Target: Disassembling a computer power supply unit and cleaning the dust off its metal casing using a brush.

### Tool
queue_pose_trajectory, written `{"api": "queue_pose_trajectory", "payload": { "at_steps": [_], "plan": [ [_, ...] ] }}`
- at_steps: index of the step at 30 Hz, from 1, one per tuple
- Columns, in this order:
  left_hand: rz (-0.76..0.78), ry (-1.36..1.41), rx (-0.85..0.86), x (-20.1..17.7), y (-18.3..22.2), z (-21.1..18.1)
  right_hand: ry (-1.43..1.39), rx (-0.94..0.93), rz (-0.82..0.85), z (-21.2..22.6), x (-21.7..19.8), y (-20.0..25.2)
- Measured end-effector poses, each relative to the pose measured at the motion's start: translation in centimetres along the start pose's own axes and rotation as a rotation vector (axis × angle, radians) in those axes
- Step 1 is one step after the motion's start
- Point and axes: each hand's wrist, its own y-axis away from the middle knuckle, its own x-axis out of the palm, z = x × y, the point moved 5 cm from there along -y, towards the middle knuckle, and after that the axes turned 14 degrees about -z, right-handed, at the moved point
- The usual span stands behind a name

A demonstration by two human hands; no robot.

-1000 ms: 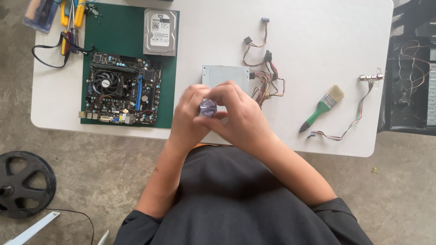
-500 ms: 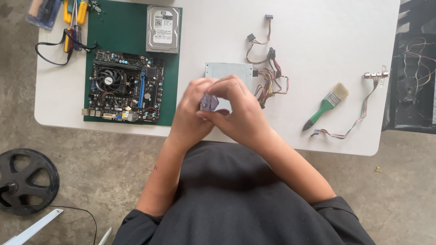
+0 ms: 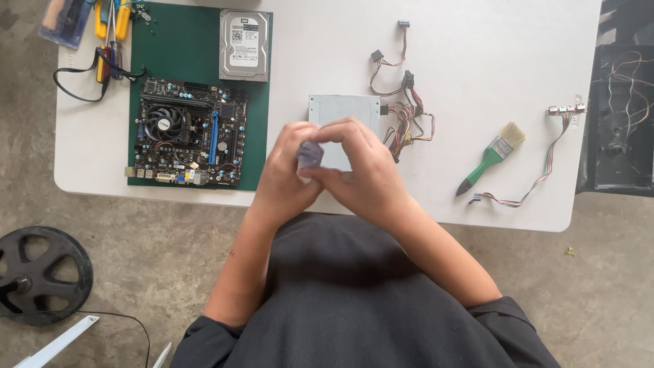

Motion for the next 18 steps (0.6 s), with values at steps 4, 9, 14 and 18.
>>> {"api": "queue_pose_trajectory", "payload": {
  "at_steps": [4, 9, 14, 18],
  "plan": [
    [0.167, 0.121, -0.142, -1.4, 0.8, 0.9, 0.007, -0.026, 0.089, 1.7, -1.6, -1.2],
    [0.144, 0.018, -0.080, -1.6, -0.4, -0.1, -0.205, 0.230, 0.168, -1.2, -2.6, 0.5],
    [0.155, 0.026, -0.098, -1.6, 0.3, 0.1, 0.000, 0.762, 0.020, -13.3, -7.9, 14.5],
    [0.180, 0.019, -0.136, -1.8, 0.6, 0.1, 0.347, 1.354, 0.177, -23.3, -14.3, 36.1]
  ]
}}
